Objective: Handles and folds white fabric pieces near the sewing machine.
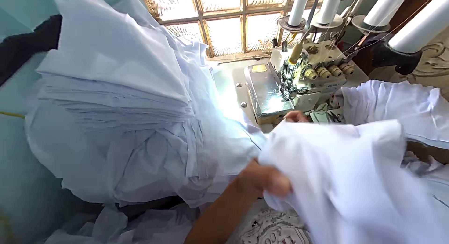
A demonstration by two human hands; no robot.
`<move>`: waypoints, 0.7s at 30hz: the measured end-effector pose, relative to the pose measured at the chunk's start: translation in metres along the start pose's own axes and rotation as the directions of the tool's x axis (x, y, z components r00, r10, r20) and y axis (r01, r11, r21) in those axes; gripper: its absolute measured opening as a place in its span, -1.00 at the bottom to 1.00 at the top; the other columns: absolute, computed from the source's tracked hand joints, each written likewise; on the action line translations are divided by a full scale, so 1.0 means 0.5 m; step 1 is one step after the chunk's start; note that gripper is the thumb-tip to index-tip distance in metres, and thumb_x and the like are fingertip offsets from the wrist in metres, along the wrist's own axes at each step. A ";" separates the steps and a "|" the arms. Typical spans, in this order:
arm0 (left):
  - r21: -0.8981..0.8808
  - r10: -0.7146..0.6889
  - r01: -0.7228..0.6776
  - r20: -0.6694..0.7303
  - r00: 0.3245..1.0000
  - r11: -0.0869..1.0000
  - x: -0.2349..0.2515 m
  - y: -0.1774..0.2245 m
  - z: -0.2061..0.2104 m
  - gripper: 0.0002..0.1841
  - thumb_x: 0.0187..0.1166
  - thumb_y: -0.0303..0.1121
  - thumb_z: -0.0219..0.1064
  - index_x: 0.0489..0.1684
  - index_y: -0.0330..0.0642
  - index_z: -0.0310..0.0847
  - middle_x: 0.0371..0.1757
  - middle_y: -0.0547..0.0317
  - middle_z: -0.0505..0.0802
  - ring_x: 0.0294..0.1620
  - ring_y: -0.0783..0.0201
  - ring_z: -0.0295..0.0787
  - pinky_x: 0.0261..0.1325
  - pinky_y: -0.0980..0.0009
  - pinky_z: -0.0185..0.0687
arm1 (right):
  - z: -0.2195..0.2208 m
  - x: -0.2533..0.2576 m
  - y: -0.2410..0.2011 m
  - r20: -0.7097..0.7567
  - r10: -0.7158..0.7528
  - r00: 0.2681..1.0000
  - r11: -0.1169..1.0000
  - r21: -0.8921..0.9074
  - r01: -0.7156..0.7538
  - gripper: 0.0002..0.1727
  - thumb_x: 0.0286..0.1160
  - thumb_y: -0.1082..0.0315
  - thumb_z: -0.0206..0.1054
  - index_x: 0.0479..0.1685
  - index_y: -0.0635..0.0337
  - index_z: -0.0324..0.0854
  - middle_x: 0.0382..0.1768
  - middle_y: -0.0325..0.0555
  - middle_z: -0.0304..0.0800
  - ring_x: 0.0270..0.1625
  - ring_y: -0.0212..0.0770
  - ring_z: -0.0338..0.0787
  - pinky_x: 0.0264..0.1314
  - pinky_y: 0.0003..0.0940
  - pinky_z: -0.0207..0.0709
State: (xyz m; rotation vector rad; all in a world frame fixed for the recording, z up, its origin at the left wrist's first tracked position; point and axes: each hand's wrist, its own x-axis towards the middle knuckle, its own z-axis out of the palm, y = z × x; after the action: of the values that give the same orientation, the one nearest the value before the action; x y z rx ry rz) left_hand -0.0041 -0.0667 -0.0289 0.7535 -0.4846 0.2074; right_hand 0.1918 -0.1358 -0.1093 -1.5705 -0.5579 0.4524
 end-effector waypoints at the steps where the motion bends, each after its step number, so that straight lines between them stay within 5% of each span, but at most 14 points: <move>1: 0.093 -0.144 0.139 0.052 0.988 0.986 -0.001 0.013 0.012 -0.85 0.51 -0.29 0.41 -0.15 -0.01 0.90 -0.19 0.56 0.95 -0.12 0.79 0.82 0.03 0.79 0.66 | 0.009 -0.005 0.015 0.017 -0.063 0.998 0.996 0.064 0.061 -0.87 0.58 0.72 0.02 -0.12 0.47 0.46 -0.36 -0.30 0.69 -0.37 -0.65 0.64 -0.17 -0.71 0.56; 2: 0.323 -0.324 0.286 0.067 0.944 0.902 0.006 0.025 0.012 -0.90 0.46 -0.31 0.45 -0.23 -0.06 0.85 -0.28 0.57 0.92 -0.18 0.81 0.79 -0.01 0.81 0.65 | 0.014 -0.008 0.021 0.027 -0.136 0.990 0.985 0.110 0.132 -0.85 0.60 0.66 0.05 -0.10 0.31 0.49 -0.42 -0.39 0.71 -0.43 -0.66 0.67 -0.27 -0.70 0.61; 4: 0.843 -0.619 0.296 0.054 0.784 0.449 0.047 0.047 -0.009 -0.79 0.55 -0.32 0.43 -0.14 -0.33 0.75 -0.27 0.26 0.85 -0.17 0.59 0.76 0.04 0.58 0.66 | -0.016 -0.018 -0.010 0.108 -0.226 0.968 0.971 0.109 0.214 -0.83 0.70 0.46 0.07 0.07 0.11 0.52 -0.46 -0.46 0.70 -0.46 -0.64 0.66 -0.38 -0.66 0.60; 6: 0.991 -0.694 0.127 -0.125 0.709 -0.049 0.071 0.079 -0.026 -0.72 0.60 -0.31 0.39 -0.26 -0.47 0.73 -0.31 -0.18 0.84 -0.17 -0.03 0.84 -0.05 -0.03 0.65 | -0.073 -0.029 -0.103 0.179 -0.258 0.949 0.966 0.057 0.252 -0.82 0.75 0.38 0.06 0.10 0.01 0.55 -0.39 -0.51 0.65 -0.40 -0.69 0.63 -0.36 -0.70 0.56; 7: 0.984 -0.695 0.076 -0.166 0.700 -0.159 0.080 0.109 -0.033 -0.71 0.64 -0.34 0.34 -0.34 -0.49 0.70 -0.37 -0.22 0.81 -0.23 -0.11 0.82 -0.12 -0.09 0.61 | -0.101 -0.023 -0.139 0.205 -0.338 0.919 0.941 0.085 0.327 -0.80 0.79 0.30 0.06 0.12 -0.10 0.59 -0.30 -0.61 0.69 -0.32 -0.75 0.65 -0.30 -0.77 0.58; 10: 0.996 -0.682 0.001 -0.063 0.728 -0.091 0.098 0.216 -0.043 -0.72 0.61 -0.33 0.31 -0.55 -0.27 0.65 -0.63 0.28 0.63 -0.55 0.51 0.53 -0.46 0.53 0.36 | -0.147 -0.005 -0.232 0.247 -0.584 0.773 0.811 0.223 0.541 -0.81 0.74 0.14 0.17 0.11 -0.31 0.66 -0.16 -0.76 0.74 -0.17 -0.78 0.71 -0.16 -0.81 0.61; 12: 0.982 -0.666 -0.009 -0.122 0.736 -0.189 0.104 0.281 -0.026 -0.76 0.53 -0.31 0.38 -0.57 -0.18 0.69 -0.63 0.37 0.66 -0.55 0.61 0.55 -0.45 0.60 0.43 | -0.151 0.004 -0.283 0.297 -0.696 0.654 0.718 0.314 0.622 -0.85 0.67 0.09 0.29 0.08 -0.36 0.69 -0.16 -0.80 0.77 -0.14 -0.72 0.76 -0.02 -0.71 0.70; 14: 0.882 -0.567 -0.035 -0.272 0.777 -0.471 0.119 0.346 -0.001 -0.84 0.53 -0.33 0.44 -0.35 -0.25 0.79 -0.44 0.10 0.80 -0.35 0.27 0.74 -0.22 0.25 0.63 | -0.135 0.008 -0.332 0.393 -0.747 0.536 0.646 0.239 0.725 -0.90 0.70 0.08 0.24 -0.03 -0.31 0.64 -0.16 -0.75 0.79 -0.07 -0.67 0.77 0.14 -0.61 0.72; 17: 0.689 -0.312 0.029 -0.366 0.877 -0.724 0.160 0.449 0.014 -0.72 0.59 -0.42 0.40 0.16 -0.40 0.75 0.11 -0.32 0.84 0.21 -0.25 0.76 0.34 -0.24 0.54 | -0.078 0.012 -0.403 0.471 -0.774 0.424 0.388 -0.178 0.904 -0.77 0.73 0.30 0.08 0.00 0.22 0.60 -0.08 -0.28 0.74 -0.02 -0.56 0.70 0.11 -0.60 0.61; 19: 0.558 -0.093 0.119 -0.336 0.937 -0.822 0.176 0.510 0.018 -0.64 0.70 -0.40 0.27 0.33 -0.49 0.64 0.25 -0.54 0.74 0.37 -0.50 0.62 0.44 -0.44 0.32 | -0.007 0.028 -0.442 0.447 -0.787 0.425 0.207 -0.457 0.865 -0.71 0.73 0.39 0.08 0.05 0.41 0.67 -0.08 0.19 0.80 0.06 0.03 0.77 0.22 -0.06 0.54; 21: 0.427 0.086 0.216 -0.304 0.949 -0.878 0.174 0.569 -0.012 -0.56 0.76 -0.27 0.20 0.43 -0.43 0.60 0.26 -0.64 0.70 0.39 -0.64 0.54 0.41 -0.59 0.21 | 0.086 0.065 -0.448 0.387 -0.821 0.419 0.153 -0.559 0.815 -0.70 0.68 0.42 0.11 0.12 0.32 0.73 -0.17 0.21 0.85 0.08 0.23 0.78 0.44 0.14 0.35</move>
State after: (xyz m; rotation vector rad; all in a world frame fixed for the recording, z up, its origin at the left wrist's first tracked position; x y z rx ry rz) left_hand -0.0257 0.1418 0.1821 3.2700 0.5477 0.5117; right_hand 0.1739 -0.0741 0.1122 -1.6335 -1.6292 -0.7555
